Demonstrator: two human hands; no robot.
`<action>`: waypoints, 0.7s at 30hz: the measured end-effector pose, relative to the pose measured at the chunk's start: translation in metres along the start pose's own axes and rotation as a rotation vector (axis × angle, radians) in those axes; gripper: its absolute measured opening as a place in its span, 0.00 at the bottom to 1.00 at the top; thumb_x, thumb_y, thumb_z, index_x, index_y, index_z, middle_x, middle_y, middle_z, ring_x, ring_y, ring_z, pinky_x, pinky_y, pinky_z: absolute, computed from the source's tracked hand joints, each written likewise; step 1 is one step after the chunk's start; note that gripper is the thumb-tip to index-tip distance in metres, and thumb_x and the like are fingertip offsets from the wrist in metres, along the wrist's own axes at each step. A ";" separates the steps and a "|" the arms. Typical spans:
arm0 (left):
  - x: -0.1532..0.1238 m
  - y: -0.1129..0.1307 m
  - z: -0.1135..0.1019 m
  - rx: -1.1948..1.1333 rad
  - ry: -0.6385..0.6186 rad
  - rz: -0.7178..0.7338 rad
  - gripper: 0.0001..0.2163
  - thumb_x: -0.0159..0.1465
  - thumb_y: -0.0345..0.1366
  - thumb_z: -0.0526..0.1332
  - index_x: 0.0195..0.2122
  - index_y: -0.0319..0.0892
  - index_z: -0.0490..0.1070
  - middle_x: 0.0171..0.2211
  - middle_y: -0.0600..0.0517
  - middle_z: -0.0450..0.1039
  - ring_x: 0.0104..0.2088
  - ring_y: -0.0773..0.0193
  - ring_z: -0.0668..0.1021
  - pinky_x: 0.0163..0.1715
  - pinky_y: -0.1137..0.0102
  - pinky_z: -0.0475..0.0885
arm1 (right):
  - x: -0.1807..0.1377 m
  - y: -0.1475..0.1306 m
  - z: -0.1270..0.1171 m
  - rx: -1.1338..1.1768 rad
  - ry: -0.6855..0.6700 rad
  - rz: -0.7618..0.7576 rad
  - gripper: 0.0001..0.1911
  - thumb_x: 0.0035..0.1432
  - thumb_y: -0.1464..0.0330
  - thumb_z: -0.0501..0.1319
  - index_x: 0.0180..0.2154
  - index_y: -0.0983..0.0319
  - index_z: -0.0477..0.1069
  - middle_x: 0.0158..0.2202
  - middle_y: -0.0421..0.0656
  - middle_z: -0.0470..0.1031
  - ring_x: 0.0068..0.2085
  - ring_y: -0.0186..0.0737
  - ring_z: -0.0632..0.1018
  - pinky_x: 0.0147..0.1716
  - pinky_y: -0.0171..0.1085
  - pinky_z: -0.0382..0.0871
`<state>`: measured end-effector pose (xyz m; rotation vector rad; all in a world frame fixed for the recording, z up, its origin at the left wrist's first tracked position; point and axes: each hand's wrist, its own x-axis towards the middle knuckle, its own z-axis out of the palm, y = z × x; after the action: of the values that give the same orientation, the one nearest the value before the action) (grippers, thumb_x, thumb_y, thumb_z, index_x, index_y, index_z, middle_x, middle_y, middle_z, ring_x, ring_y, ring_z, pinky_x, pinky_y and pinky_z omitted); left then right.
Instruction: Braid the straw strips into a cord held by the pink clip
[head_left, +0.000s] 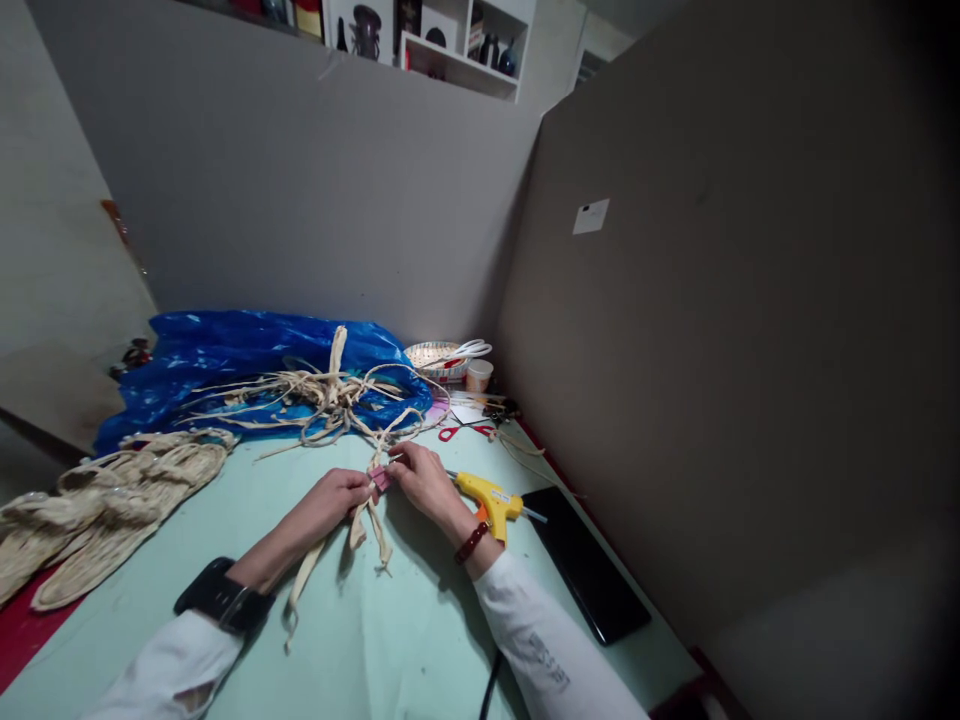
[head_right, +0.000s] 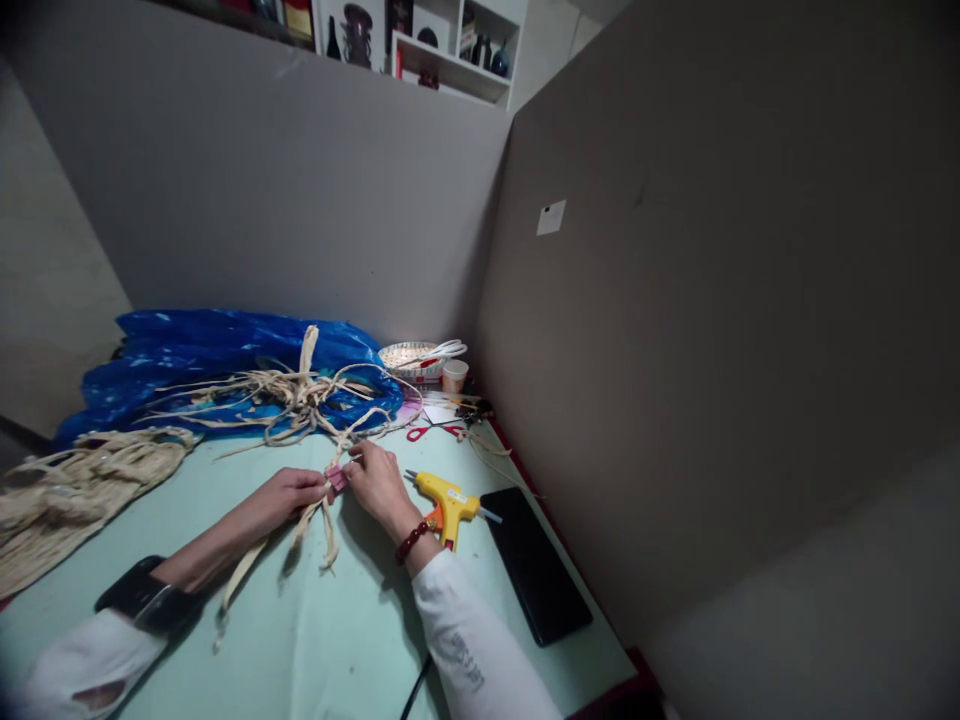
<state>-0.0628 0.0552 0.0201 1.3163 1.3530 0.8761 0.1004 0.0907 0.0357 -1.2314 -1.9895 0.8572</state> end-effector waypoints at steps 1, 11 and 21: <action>-0.004 0.001 0.001 -0.014 -0.012 -0.018 0.12 0.48 0.45 0.64 0.21 0.39 0.70 0.14 0.60 0.60 0.18 0.70 0.59 0.22 0.73 0.51 | -0.001 0.000 0.002 -0.007 -0.005 0.005 0.12 0.57 0.73 0.57 0.43 0.64 0.74 0.35 0.44 0.78 0.39 0.40 0.75 0.39 0.35 0.63; -0.026 0.007 0.006 -0.148 -0.030 -0.043 0.17 0.47 0.48 0.65 0.30 0.38 0.71 0.19 0.58 0.67 0.16 0.74 0.58 0.19 0.75 0.45 | -0.038 -0.018 -0.001 -0.176 0.166 0.030 0.11 0.63 0.69 0.52 0.42 0.67 0.70 0.39 0.52 0.75 0.40 0.44 0.72 0.39 0.38 0.60; -0.030 0.008 0.017 -0.257 -0.046 -0.016 0.17 0.45 0.48 0.64 0.28 0.41 0.64 0.18 0.62 0.63 0.14 0.79 0.50 0.15 0.76 0.41 | -0.043 -0.017 0.018 -0.142 0.019 0.050 0.08 0.58 0.71 0.56 0.31 0.66 0.73 0.31 0.47 0.77 0.33 0.37 0.72 0.29 0.33 0.57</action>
<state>-0.0472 0.0241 0.0295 1.1188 1.1706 0.9678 0.0931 0.0420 0.0317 -1.3686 -2.0416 0.7356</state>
